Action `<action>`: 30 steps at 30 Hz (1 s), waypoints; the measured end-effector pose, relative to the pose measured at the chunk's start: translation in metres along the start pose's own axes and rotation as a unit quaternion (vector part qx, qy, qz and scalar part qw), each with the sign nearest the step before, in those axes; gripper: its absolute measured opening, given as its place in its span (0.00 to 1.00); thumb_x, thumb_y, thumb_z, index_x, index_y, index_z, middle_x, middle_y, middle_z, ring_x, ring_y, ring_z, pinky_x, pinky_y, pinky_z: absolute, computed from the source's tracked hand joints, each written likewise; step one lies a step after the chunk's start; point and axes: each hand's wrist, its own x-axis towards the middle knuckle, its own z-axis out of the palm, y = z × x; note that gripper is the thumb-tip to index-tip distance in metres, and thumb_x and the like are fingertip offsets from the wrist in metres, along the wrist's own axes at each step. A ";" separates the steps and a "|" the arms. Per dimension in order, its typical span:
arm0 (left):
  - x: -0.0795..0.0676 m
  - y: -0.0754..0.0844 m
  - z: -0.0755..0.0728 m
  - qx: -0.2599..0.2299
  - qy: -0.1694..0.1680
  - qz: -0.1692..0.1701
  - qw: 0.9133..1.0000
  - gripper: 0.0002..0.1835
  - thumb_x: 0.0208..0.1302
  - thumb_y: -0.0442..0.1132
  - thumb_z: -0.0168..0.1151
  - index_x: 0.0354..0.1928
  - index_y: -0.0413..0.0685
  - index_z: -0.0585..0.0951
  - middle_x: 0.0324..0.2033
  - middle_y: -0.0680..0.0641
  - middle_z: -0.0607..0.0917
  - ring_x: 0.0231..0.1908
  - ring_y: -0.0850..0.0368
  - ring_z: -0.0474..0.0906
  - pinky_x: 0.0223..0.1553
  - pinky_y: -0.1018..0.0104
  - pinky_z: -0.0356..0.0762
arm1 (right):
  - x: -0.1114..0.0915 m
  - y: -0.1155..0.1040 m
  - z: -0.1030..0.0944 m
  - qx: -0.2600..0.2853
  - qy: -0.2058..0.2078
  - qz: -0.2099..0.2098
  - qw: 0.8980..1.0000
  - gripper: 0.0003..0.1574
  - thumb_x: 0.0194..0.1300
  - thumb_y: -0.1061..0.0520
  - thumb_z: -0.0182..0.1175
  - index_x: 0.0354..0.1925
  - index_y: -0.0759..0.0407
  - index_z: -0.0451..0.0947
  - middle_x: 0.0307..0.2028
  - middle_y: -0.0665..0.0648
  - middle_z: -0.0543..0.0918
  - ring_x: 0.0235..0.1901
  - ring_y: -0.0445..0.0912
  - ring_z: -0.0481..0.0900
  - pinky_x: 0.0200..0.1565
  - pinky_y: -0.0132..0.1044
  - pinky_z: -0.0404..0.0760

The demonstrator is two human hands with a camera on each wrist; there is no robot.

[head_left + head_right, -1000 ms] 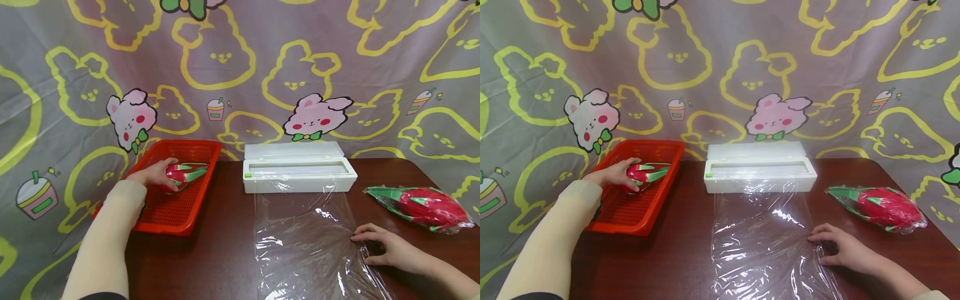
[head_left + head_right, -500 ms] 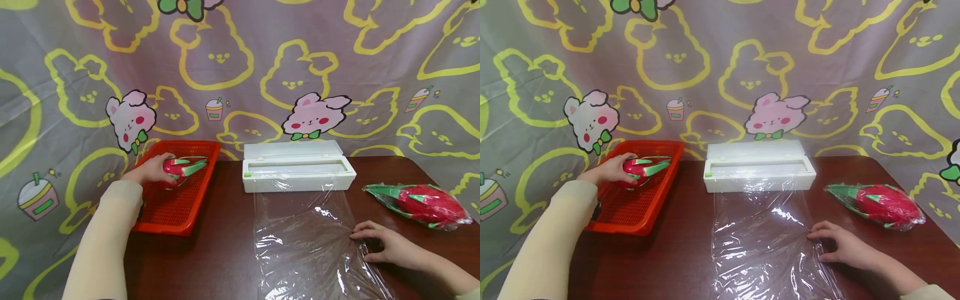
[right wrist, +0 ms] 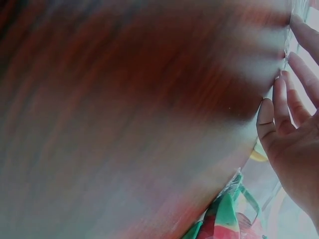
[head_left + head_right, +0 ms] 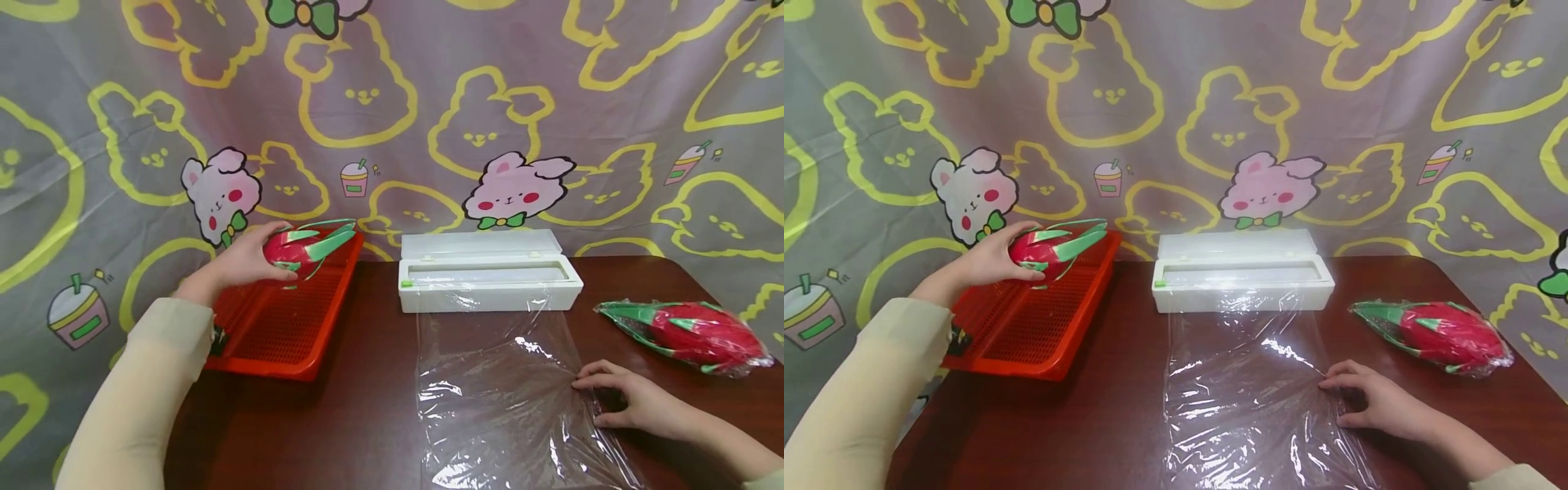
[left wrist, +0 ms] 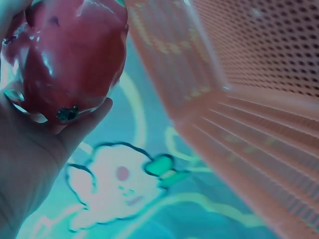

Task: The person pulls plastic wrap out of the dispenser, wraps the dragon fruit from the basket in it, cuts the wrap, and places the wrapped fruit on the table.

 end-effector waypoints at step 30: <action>-0.009 0.143 0.094 -0.012 -0.018 0.118 0.993 0.52 0.37 0.48 0.82 0.67 0.54 0.64 0.53 0.50 0.71 0.53 0.54 0.68 0.39 0.61 0.82 | 0.000 -0.002 -0.003 0.003 -0.009 0.001 1.000 0.29 0.52 0.42 0.73 0.53 0.44 0.81 0.50 0.49 0.73 0.48 0.35 0.70 0.42 0.29 0.76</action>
